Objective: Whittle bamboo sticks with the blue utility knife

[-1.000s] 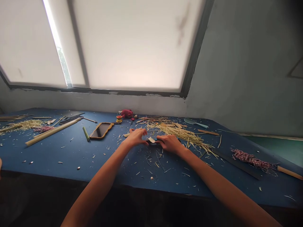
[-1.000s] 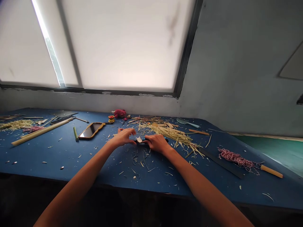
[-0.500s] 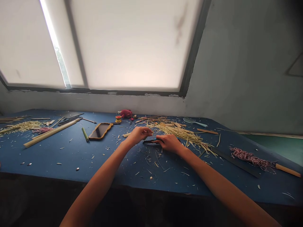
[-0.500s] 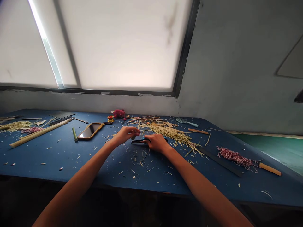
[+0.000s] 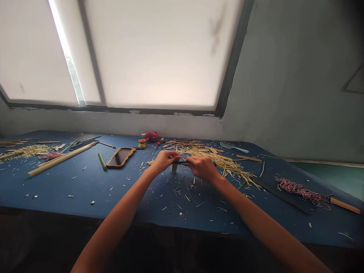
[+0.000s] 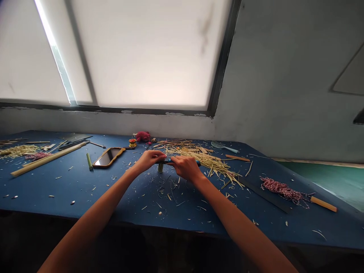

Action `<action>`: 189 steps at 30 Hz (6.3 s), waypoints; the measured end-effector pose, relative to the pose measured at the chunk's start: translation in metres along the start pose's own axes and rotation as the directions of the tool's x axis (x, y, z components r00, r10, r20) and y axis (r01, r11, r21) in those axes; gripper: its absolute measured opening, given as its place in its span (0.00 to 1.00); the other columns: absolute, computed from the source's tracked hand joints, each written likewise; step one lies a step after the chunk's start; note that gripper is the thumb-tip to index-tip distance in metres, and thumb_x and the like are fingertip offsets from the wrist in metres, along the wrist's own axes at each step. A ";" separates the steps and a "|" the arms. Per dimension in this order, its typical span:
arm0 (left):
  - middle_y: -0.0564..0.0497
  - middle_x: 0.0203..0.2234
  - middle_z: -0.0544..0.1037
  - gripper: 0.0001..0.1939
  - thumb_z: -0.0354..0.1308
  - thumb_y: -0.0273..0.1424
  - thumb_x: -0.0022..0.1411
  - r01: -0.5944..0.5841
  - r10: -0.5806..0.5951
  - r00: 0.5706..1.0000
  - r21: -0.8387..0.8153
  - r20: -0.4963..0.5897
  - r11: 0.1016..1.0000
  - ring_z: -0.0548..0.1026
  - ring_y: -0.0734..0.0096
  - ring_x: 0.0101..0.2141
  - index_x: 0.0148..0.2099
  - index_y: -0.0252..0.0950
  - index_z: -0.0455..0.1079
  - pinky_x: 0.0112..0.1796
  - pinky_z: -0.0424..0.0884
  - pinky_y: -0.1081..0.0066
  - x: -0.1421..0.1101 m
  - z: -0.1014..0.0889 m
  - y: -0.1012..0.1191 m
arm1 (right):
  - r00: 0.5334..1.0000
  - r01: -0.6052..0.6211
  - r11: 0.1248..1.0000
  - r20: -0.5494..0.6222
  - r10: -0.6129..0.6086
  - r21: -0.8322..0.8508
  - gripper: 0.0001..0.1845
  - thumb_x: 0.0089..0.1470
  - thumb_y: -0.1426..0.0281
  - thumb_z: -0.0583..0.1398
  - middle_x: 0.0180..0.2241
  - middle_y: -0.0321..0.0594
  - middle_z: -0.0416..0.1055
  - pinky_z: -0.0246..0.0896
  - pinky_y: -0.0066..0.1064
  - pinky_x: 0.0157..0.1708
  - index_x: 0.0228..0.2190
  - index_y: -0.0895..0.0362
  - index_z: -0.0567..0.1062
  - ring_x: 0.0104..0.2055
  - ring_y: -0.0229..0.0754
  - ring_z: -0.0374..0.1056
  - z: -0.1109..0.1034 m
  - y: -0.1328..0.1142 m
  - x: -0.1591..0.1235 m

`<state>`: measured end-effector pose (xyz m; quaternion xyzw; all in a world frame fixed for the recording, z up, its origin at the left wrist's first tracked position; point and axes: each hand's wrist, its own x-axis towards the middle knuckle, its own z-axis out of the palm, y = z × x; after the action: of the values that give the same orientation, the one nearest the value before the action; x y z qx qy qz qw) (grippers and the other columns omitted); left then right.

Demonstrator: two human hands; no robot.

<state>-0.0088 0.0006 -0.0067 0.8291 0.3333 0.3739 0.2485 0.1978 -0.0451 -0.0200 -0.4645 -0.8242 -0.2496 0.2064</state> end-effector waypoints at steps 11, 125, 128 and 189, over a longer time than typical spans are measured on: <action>0.49 0.35 0.80 0.15 0.50 0.39 0.64 -0.041 0.052 0.998 0.340 -0.021 0.940 0.75 0.66 0.38 0.40 0.39 0.77 0.39 0.65 0.72 -0.004 -0.011 0.007 | 0.999 -0.024 0.999 0.038 0.023 0.022 0.21 0.64 0.58 0.45 0.30 0.40 0.74 0.40 0.30 0.27 0.35 0.54 0.72 0.32 0.38 0.67 0.000 -0.001 0.006; 0.44 0.48 0.73 0.29 0.67 0.38 0.47 0.119 -0.068 0.963 -0.184 0.259 0.976 0.72 0.62 0.47 0.52 0.38 0.67 0.43 0.70 0.66 -0.005 -0.042 -0.016 | 0.988 -0.086 0.996 -0.129 0.086 0.010 0.19 0.63 0.58 0.47 0.24 0.36 0.72 0.37 0.29 0.24 0.30 0.56 0.70 0.25 0.35 0.65 -0.010 0.000 0.002; 0.48 0.50 0.73 0.24 0.64 0.39 0.52 -0.117 0.112 0.991 -0.064 -0.069 0.991 0.69 0.65 0.50 0.52 0.41 0.69 0.50 0.64 0.65 -0.008 -0.058 0.010 | 0.990 -0.083 0.997 -0.112 0.083 0.001 0.20 0.63 0.58 0.47 0.25 0.36 0.72 0.37 0.28 0.23 0.30 0.56 0.70 0.25 0.35 0.65 -0.013 -0.003 0.002; 0.49 0.31 0.77 0.16 0.46 0.16 0.53 -0.111 0.135 0.990 0.418 -0.028 0.901 0.71 0.63 0.38 0.34 0.37 0.70 0.52 0.50 0.53 -0.020 0.004 -0.015 | 0.998 0.016 0.994 0.065 -0.008 -0.113 0.19 0.62 0.59 0.49 0.24 0.38 0.74 0.36 0.30 0.22 0.29 0.55 0.71 0.24 0.37 0.67 -0.010 -0.011 0.001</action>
<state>-0.0207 -0.0050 -0.0281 0.8714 0.3590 0.3326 0.0328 0.1882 -0.0550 -0.0141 -0.4783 -0.8178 -0.2820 0.1515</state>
